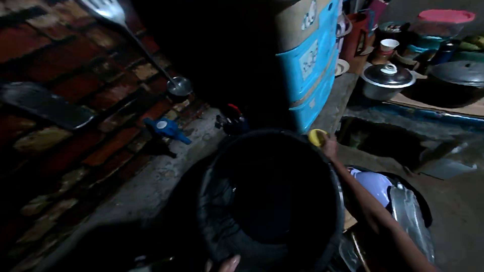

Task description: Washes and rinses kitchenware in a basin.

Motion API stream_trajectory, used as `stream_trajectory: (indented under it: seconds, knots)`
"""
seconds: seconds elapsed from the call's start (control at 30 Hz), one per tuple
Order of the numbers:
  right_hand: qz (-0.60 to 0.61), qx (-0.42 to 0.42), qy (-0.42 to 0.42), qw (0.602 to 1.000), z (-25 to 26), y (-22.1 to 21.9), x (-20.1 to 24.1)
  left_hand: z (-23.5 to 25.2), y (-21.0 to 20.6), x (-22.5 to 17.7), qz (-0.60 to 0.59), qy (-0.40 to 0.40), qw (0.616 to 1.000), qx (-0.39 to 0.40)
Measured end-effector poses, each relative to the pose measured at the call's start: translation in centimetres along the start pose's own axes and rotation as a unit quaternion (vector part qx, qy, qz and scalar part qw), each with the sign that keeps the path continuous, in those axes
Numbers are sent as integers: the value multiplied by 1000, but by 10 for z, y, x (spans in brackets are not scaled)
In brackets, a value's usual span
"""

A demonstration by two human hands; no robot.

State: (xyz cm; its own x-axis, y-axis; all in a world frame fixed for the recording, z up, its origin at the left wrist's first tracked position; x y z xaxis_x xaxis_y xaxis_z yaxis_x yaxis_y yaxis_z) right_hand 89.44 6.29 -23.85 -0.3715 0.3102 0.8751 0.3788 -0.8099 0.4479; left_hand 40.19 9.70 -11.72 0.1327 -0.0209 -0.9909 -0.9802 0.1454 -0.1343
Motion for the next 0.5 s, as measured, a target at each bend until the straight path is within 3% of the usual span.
stream_trajectory:
  seconds: [0.07, 0.13, 0.2, 0.27, 0.33, 0.5]
  knots:
    - [93, -86, 10, 992, -4, 48, -10, -3, -26, 17, 13, 57, 997, -41]
    - [237, -105, -25, 966, -13, 95, -19, -1, -52, 35, 8, 94, 995, -37]
    - [421, -88, -68, 900, -35, 130, -17, 7, -74, 57, -4, 129, 992, -14]
    - [587, -62, -94, 802, -63, 154, -8, 14, -92, 79, 12, 165, 986, 9]
    - [639, -42, -87, 763, -90, 171, 5, 21, -111, 97, 29, 186, 981, 44]
    - [575, 51, -28, 816, -109, 173, -34, 45, -135, 126, 89, 193, 970, 116]
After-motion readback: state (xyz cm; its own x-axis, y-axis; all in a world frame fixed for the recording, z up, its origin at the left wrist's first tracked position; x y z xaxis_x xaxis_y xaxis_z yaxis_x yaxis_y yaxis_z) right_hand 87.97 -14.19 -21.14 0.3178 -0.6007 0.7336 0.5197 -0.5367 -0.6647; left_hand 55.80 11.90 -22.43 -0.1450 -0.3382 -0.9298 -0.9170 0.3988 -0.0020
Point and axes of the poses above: each hand's wrist, its own z-axis towards the middle knuckle, its own y-axis out of the back of the hand, x = y × z, the point moved 8 cm from there along z, towards the middle knuckle, and after that the axes turned 11 degrees about z, right-handed, at the moved point
